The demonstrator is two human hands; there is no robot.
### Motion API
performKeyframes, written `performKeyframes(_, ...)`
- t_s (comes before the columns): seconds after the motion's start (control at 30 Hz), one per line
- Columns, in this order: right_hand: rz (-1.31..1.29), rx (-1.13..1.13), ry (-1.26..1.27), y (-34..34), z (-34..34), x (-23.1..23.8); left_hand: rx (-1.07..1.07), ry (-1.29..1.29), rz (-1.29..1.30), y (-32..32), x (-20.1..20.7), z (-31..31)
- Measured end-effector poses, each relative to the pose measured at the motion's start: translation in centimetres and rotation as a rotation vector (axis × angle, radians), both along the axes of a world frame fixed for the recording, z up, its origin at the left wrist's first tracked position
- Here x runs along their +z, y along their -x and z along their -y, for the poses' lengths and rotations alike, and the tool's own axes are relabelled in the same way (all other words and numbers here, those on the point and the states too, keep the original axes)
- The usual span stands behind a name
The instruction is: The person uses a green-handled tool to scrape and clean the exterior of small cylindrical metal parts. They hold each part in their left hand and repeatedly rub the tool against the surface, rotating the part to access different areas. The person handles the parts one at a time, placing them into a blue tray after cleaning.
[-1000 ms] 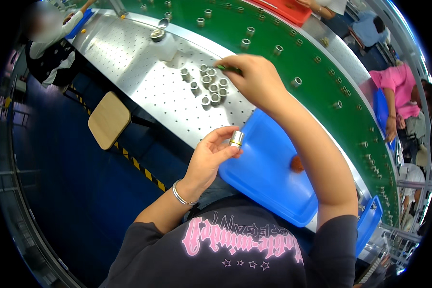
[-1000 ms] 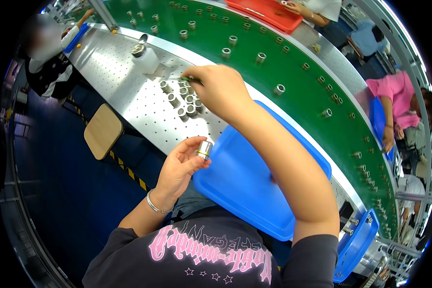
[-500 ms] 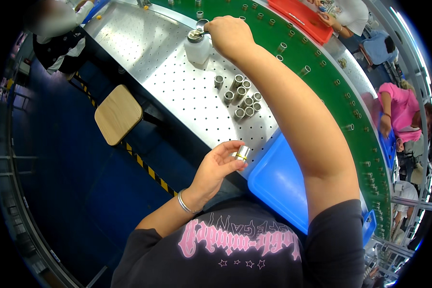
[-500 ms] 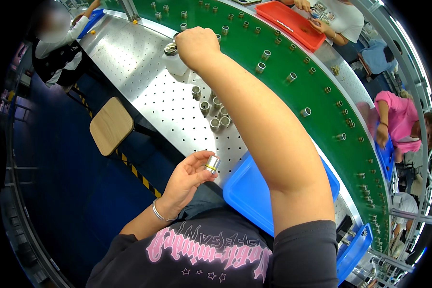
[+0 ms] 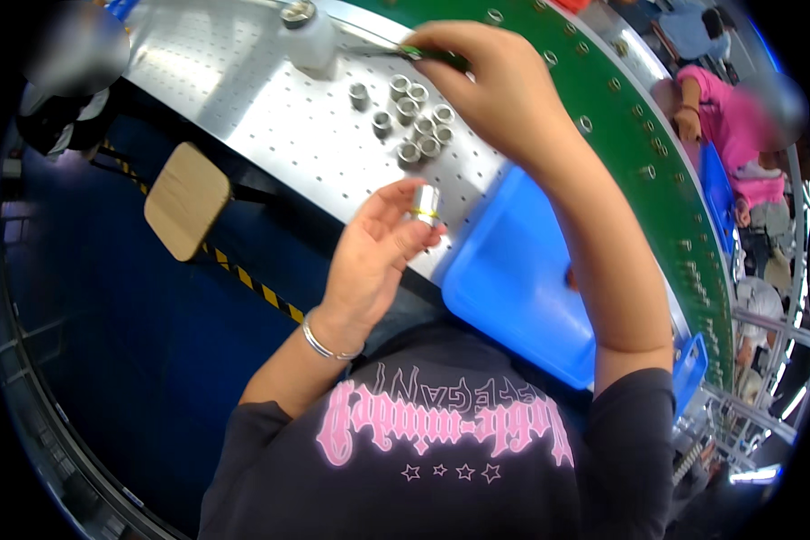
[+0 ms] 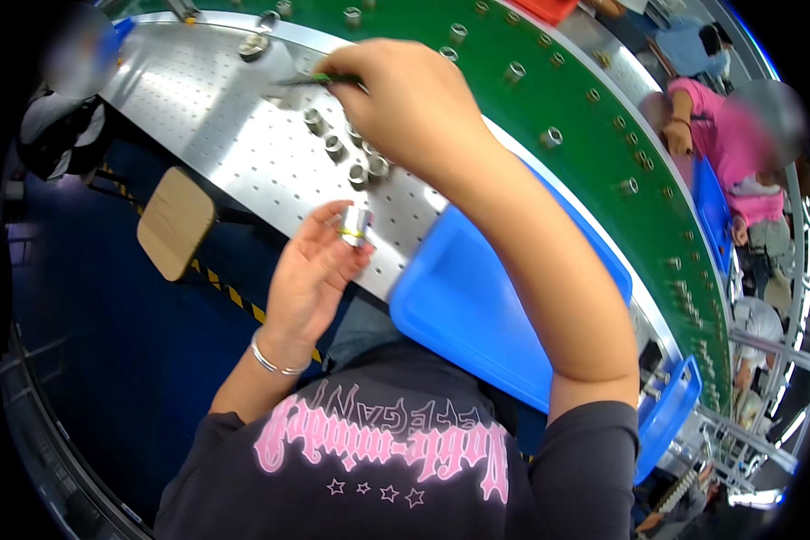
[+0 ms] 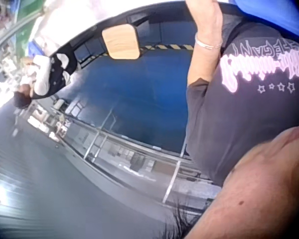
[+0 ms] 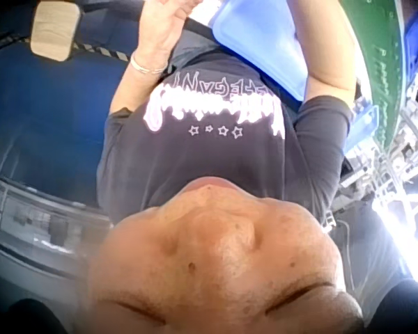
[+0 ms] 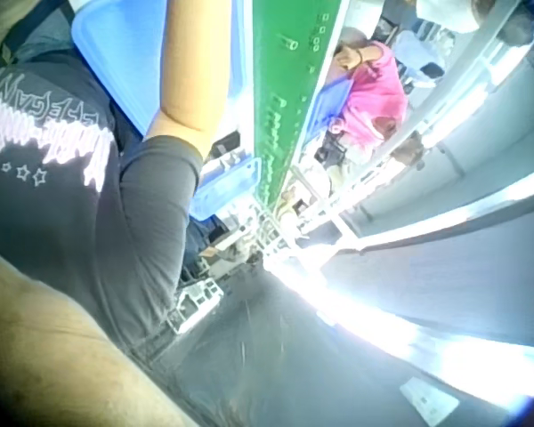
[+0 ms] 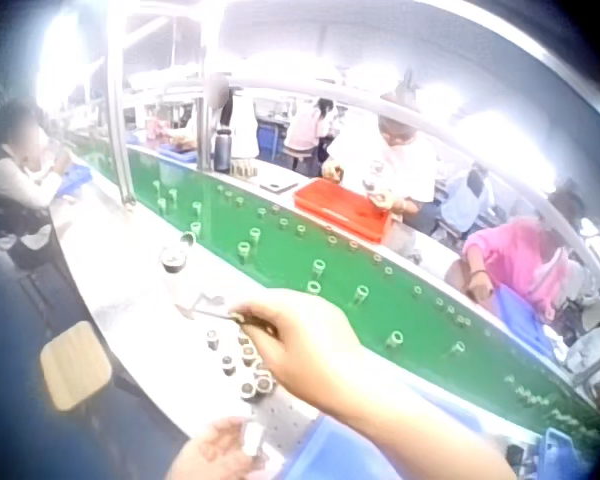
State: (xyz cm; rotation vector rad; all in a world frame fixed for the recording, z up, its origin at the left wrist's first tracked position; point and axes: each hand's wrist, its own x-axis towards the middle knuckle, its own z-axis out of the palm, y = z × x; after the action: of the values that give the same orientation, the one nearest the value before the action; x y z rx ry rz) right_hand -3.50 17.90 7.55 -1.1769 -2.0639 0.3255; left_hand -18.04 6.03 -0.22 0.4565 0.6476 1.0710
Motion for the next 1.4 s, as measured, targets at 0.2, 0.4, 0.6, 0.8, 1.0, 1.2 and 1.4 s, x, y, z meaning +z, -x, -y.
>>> performKeyframes(0.2,0.052,-0.192,0.032,-7.8,13.4,-2.6,-0.126,-0.037,0.04,-2.8,0.3,0.2)
performKeyframes(0.4,0.149,-0.34,-0.098,-10.9,19.2,-3.9,-0.293,-0.054,0.001,-7.7,0.3,1.1)
performKeyframes(0.6,0.157,-0.391,-0.143,-13.7,21.5,-4.4,-0.34,-0.043,0.002,-11.1,0.6,2.4)
performKeyframes(0.8,0.142,-0.394,-0.137,-15.3,22.6,-4.8,-0.343,-0.056,-0.046,-12.7,0.7,3.2)
performKeyframes(1.0,0.09,-0.413,-0.147,-16.2,23.0,-5.1,-0.343,-0.114,-0.128,-13.5,1.0,3.4)
performKeyframes(1.2,0.059,-0.434,-0.135,-16.6,23.4,-5.4,-0.349,-0.12,-0.134,-13.9,1.0,3.5)
performKeyframes(1.4,0.033,-0.436,-0.107,-16.6,23.6,-5.3,-0.349,-0.148,-0.199,-14.2,0.7,3.6)
